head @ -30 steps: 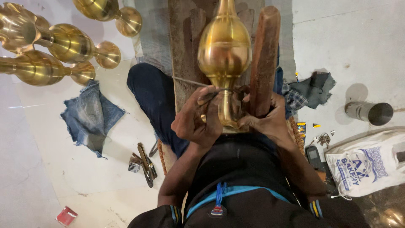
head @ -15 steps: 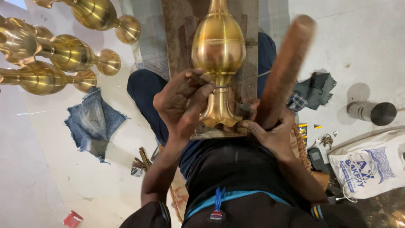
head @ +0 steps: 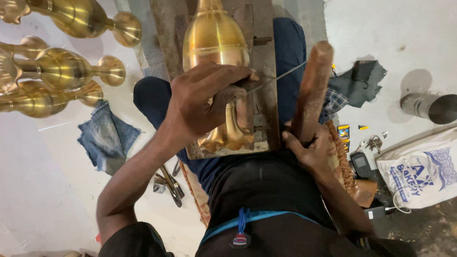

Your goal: The person sits on the floor with a brass vase-like vessel resting on a wooden block and hammers it with a wooden mallet, holding a small punch against the metal to shape and smooth its surface. They reposition the vessel and punch repeatedly while working around the body of the brass object.

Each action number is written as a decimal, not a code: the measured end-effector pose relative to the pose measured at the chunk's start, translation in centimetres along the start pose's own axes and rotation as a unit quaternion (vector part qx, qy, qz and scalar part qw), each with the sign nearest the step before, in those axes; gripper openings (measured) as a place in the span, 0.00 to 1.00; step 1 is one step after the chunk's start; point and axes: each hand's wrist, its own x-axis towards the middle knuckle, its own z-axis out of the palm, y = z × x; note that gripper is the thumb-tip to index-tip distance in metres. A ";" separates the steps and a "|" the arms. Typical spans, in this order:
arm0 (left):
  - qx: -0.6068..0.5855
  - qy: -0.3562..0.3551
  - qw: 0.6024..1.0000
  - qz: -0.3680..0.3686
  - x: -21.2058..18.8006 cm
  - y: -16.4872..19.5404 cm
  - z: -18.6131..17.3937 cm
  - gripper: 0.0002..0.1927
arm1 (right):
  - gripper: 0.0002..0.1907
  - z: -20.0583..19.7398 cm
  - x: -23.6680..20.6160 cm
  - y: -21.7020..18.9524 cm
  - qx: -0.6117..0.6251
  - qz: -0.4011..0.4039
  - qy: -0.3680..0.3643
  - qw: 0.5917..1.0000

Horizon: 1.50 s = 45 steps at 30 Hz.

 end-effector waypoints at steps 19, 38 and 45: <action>0.141 -0.129 0.981 0.046 1.2 -0.4 1.6 0.26 | 0.14 -3.3 3.4 -1.4 -0.200 -0.020 -0.005 0.980; 0.128 -0.097 0.987 0.024 1.6 0.7 2.0 0.25 | 0.08 -5.2 7.0 -5.8 -0.072 -0.118 -0.079 0.987; 0.139 -0.089 0.986 0.004 1.9 1.5 2.0 0.30 | 0.17 -4.5 7.7 -7.7 0.039 -0.089 -0.063 0.993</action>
